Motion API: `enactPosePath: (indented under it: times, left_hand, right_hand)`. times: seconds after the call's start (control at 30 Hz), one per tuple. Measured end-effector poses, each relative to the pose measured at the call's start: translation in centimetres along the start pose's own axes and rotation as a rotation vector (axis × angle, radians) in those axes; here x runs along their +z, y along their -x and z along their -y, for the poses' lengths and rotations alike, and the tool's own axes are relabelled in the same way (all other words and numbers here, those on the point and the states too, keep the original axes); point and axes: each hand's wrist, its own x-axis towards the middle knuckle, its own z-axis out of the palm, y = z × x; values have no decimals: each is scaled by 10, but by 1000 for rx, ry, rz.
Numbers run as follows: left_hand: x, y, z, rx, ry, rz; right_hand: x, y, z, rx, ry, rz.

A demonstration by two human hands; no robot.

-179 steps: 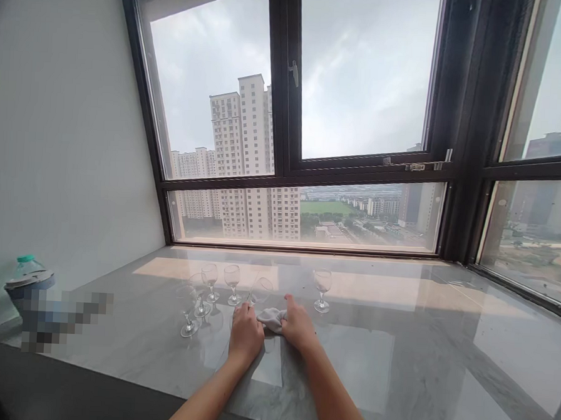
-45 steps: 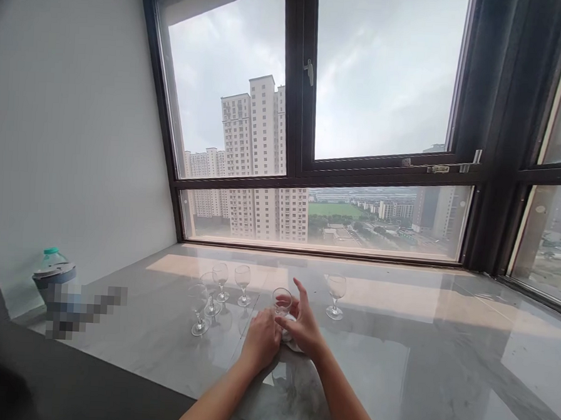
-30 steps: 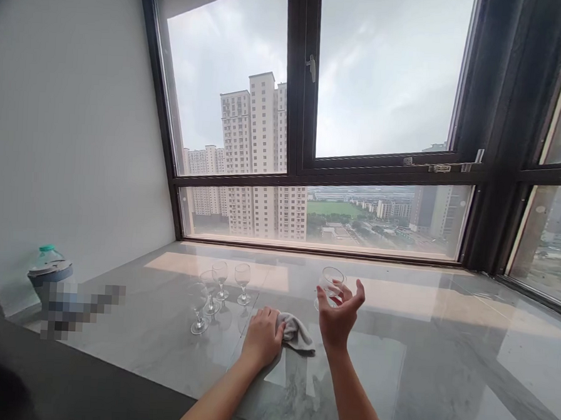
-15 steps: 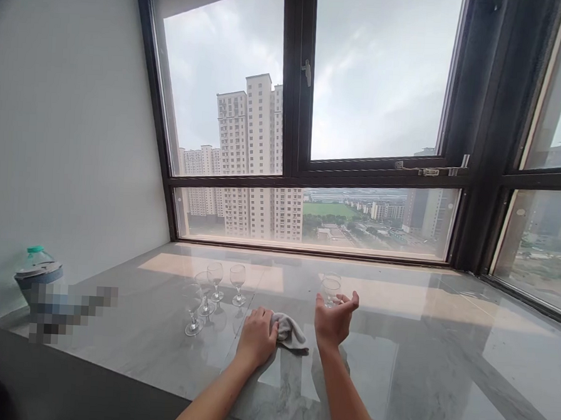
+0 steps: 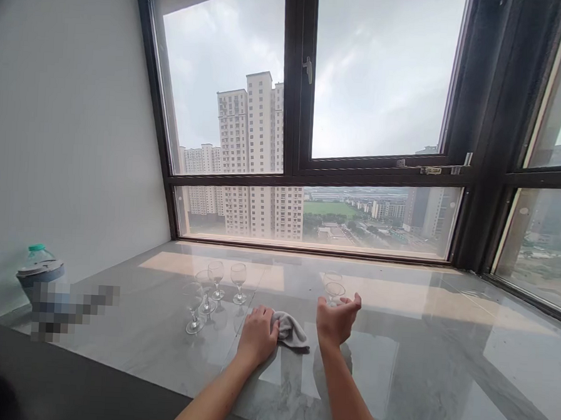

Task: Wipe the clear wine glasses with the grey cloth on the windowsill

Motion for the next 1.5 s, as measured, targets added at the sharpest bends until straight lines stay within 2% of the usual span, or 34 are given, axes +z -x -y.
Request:
enactPosePath:
  times: [0.27, 0.4, 0.5, 0.57, 0.63, 0.73, 0.83, 0.93, 1.07, 1.27, 1.37, 1.43, 1.5]
  left_hand:
    - [-1, -1, -1, -14, 0, 5]
    - [-2, 0, -1, -27, 20, -5]
    - [-2, 0, -1, -41, 38, -18]
    - [-2, 0, -1, -57, 42, -36]
    - [-1, 0, -1, -72, 41, -64]
    - [-1, 0, -1, -81, 34, -103]
    - [-3, 1, -3, -95, 18, -112]
    - [-3, 2, -3, -107, 4, -133]
    - [1, 1, 0, -107, -12, -177]
    - [0, 3, -2, -111, 2, -177]
    - [-13, 18, -1, -53, 81, -199]
    - [-26, 31, 7, -32, 135, -237]
    - [-40, 42, 25, -137, 165, -338]
  right_hand:
    - [2, -3, -3, 20, -31, 1]
    - [4, -2, -4, -39, -28, -51]
    - [0, 4, 5, -179, 29, -174]
    - [-4, 11, 12, -352, 24, -256]
    - [-7, 20, 16, -547, -28, -266]
    - [-5, 32, 15, -760, -114, -134]
    - [1, 38, 11, -859, -118, 188]
    - [10, 40, 5, -844, -24, 561]
    - [21, 42, -7, -764, 8, 854]
    - [28, 44, -20, -675, 18, 1035]
    - [27, 42, -21, -649, 46, 1036]
    - [27, 41, -21, -645, 51, 1013]
    - [28, 40, -21, -649, 63, 990]
